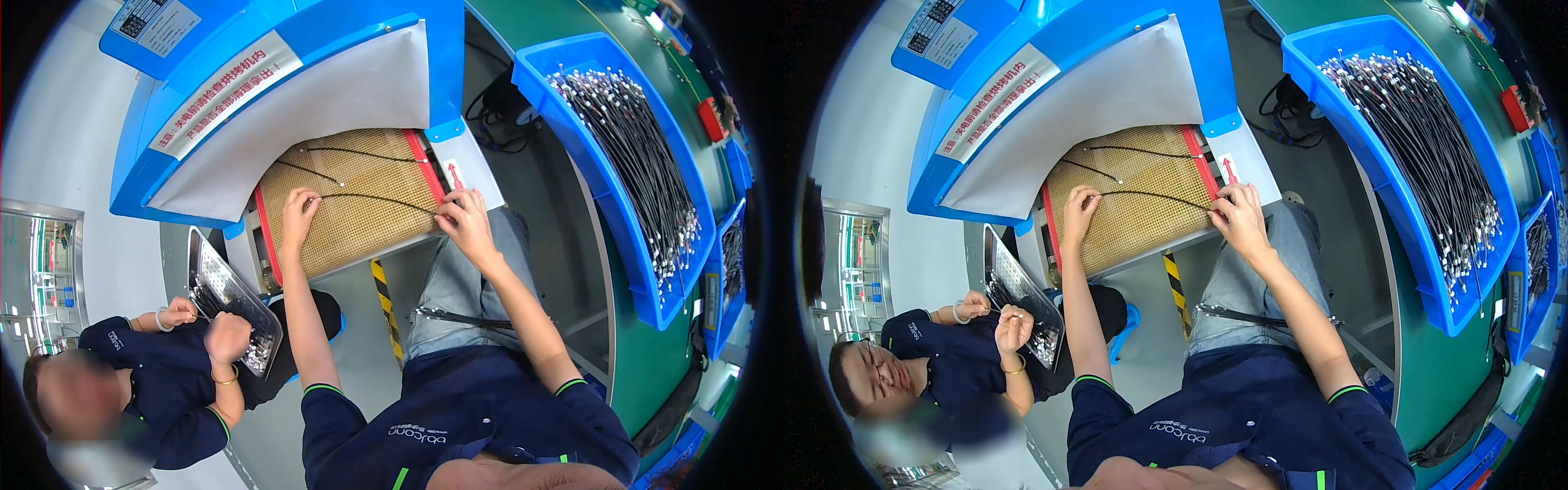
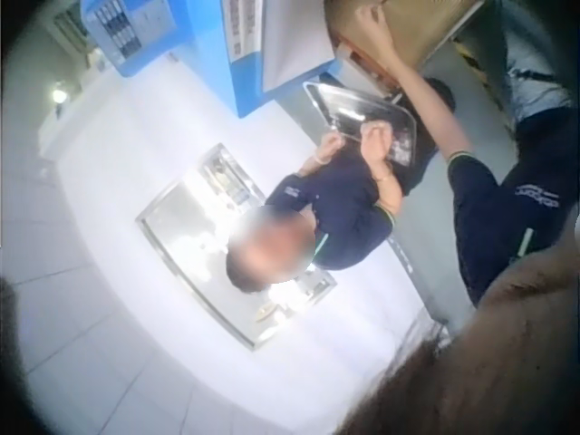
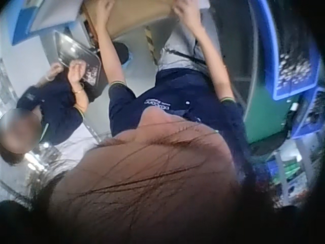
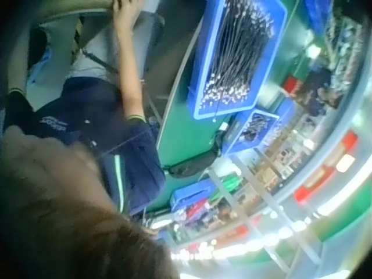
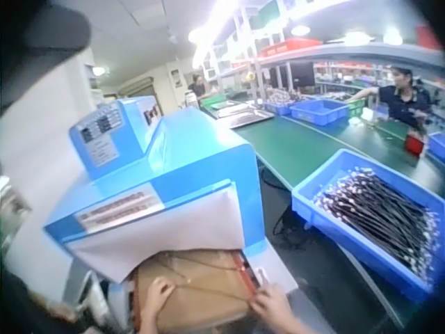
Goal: The person sits at a workstation and repeatedly picks up black cables from a blue bin. They insert the ends of the cables into a machine with a mesh surface, then remove them and place them back into the bin. A coworker is visible to the left performing a similar task.
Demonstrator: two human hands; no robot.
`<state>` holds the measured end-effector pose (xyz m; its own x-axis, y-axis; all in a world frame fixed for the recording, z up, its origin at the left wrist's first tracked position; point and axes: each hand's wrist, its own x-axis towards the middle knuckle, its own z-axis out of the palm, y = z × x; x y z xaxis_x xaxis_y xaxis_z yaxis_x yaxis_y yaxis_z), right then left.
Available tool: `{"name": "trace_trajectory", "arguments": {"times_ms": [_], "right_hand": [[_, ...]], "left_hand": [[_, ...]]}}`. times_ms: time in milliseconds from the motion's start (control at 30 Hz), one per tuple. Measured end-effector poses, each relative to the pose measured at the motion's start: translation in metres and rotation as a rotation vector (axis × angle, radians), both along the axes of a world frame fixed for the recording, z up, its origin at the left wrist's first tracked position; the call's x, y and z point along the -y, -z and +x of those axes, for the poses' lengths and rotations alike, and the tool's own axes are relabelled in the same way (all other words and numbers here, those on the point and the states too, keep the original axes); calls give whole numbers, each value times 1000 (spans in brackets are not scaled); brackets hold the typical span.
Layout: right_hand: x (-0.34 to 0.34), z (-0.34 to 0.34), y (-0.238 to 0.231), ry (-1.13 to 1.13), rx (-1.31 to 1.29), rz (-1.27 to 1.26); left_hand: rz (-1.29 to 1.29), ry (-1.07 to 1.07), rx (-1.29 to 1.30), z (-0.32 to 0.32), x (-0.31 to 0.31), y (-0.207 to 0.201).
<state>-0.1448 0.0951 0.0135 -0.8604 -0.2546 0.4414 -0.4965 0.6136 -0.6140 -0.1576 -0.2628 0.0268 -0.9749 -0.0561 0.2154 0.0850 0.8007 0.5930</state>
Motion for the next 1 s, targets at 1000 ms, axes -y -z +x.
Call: {"name": "trace_trajectory", "arguments": {"times_ms": [1000], "right_hand": [[-104, 152, 29, -412, 797, 190]], "left_hand": [[328, 351, 450, 196, -209, 66]]}}
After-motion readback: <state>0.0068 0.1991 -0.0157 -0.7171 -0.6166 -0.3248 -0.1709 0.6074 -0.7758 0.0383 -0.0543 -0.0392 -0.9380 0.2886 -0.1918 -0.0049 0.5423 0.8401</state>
